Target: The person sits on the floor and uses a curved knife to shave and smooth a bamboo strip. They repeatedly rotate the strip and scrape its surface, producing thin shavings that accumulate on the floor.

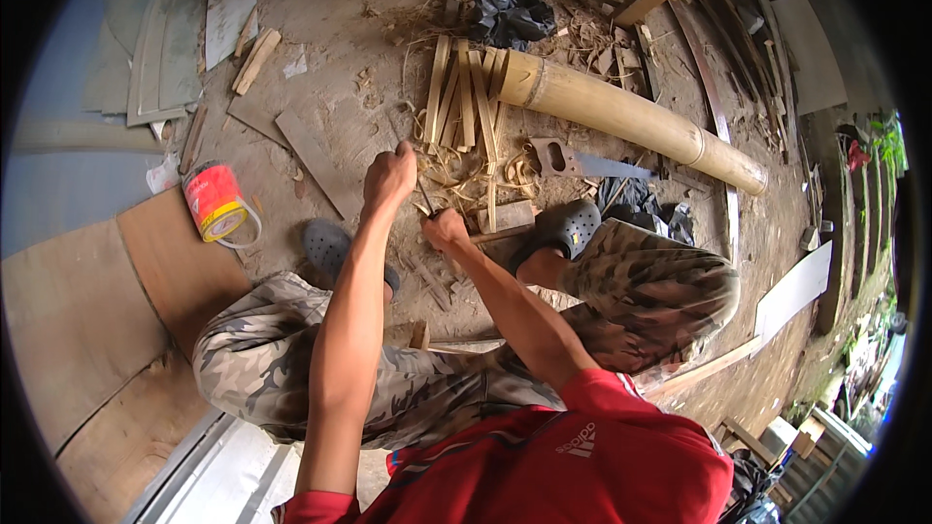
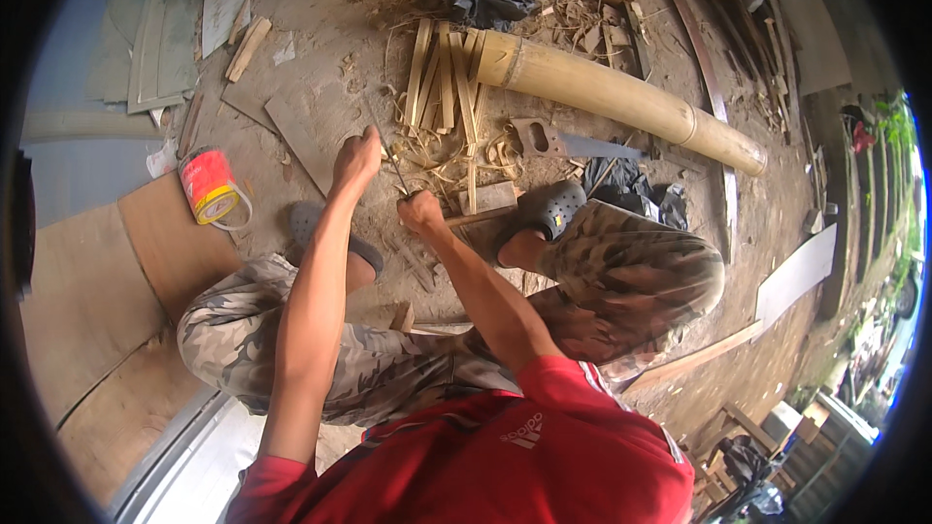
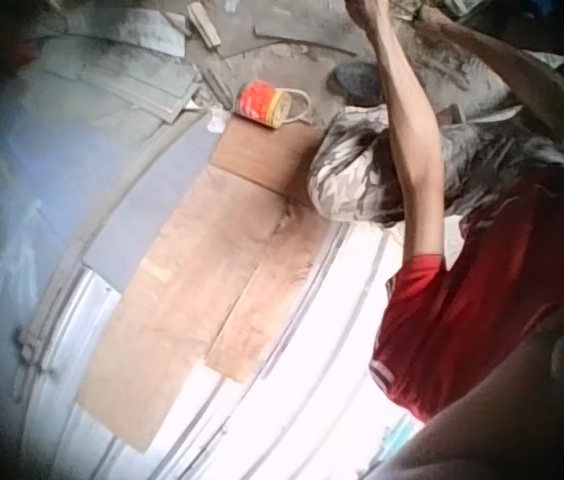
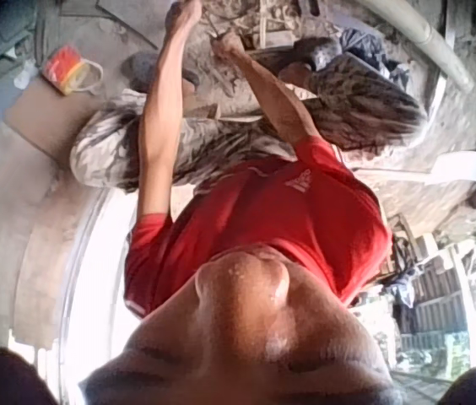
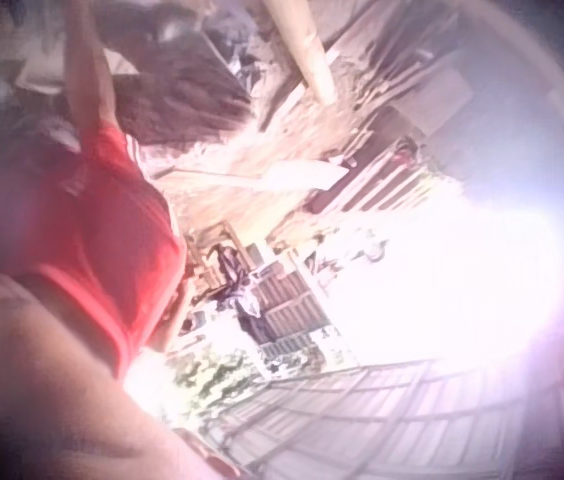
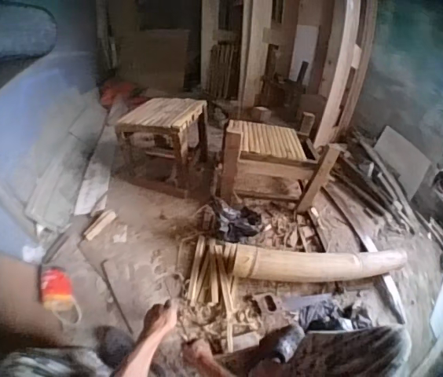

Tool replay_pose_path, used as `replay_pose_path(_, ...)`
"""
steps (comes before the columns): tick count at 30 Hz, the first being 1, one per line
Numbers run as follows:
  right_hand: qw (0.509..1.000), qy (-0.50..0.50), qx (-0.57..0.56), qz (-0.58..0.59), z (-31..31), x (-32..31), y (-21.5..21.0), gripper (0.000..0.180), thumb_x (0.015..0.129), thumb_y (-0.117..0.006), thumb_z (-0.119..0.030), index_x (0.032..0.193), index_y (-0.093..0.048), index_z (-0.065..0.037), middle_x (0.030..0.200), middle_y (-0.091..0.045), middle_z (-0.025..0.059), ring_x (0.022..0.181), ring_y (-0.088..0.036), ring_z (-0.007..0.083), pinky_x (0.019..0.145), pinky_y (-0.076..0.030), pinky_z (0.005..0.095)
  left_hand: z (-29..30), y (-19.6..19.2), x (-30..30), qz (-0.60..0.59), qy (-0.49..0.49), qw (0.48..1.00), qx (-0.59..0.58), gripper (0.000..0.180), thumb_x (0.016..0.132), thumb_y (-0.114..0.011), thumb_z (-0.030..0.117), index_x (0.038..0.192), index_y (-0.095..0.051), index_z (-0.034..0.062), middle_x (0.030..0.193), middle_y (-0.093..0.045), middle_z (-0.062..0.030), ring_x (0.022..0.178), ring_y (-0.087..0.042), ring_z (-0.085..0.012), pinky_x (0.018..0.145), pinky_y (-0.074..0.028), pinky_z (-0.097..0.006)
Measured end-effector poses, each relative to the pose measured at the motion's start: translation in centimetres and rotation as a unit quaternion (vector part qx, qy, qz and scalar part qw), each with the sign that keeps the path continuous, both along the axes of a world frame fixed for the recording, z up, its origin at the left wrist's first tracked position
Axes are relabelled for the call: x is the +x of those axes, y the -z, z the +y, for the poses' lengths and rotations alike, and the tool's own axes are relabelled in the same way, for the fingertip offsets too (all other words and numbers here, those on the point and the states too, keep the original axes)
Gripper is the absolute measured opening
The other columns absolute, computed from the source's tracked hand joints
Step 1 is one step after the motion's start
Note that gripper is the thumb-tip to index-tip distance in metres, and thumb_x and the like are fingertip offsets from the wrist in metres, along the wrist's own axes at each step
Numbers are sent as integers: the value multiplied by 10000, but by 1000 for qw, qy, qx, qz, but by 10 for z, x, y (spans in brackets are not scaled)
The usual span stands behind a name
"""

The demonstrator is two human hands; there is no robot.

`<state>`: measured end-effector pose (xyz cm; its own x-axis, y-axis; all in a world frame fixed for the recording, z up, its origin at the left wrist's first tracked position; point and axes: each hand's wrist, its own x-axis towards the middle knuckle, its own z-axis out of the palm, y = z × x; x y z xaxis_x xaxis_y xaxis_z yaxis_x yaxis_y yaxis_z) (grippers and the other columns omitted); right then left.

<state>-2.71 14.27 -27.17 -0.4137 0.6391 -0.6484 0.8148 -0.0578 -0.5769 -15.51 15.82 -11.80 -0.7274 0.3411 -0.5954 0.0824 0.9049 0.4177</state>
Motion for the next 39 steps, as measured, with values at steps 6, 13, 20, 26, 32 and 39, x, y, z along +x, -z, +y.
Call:
replay_pose_path(6,996,-89,1,-23,17,5,1,462,812,-596,-313,966,-643,120,997,-656,332,944,-675,405,768,-551,441,-8,17,-12,-32,39,999,-5,717,953,-282,498,1160,-594,-113,1191,-564,-371,1105,-578,-481,970,-451,-515)
replay_pose_path(13,971,36,-231,53,4,12,-24,390,812,-583,-257,800,-651,127,681,-659,252,622,-682,336,615,-549,424,-37,35,1,28,124,992,8,631,953,-304,405,1081,-607,-133,1117,-580,-388,1056,-579,-495,913,-454,-514)
replay_pose_path(20,993,-38,-112,6,-7,-12,-36,500,801,-606,-323,994,-621,138,975,-654,340,951,-671,415,804,-542,458,-61,46,-35,67,157,985,16,435,954,-426,295,1153,-527,-79,954,-612,-312,957,-650,-412,834,-509,-449)
replay_pose_path(26,995,-25,-69,-64,-22,-28,-16,477,801,-594,-319,1032,-627,98,1051,-648,326,1038,-648,405,862,-541,434,-80,65,-47,27,44,993,107,533,968,-375,358,1037,-584,-128,1019,-637,-335,990,-648,-405,869,-476,-491)
replay_pose_path(32,988,-47,-145,-26,-4,-31,-32,435,788,-598,-313,996,-667,62,1021,-667,298,1003,-658,406,839,-533,457,-62,44,-56,-64,-57,989,118,555,959,-368,383,1026,-608,-113,1033,-643,-328,984,-655,-402,879,-477,-501)
replay_pose_path(39,997,-65,-50,-1,-17,-16,-30,424,793,-591,-294,867,-633,121,886,-655,334,867,-652,460,755,-515,482,-59,37,-53,-32,-18,999,40,618,943,-365,421,1027,-617,-136,993,-671,-291,884,-702,-344,866,-498,-429)
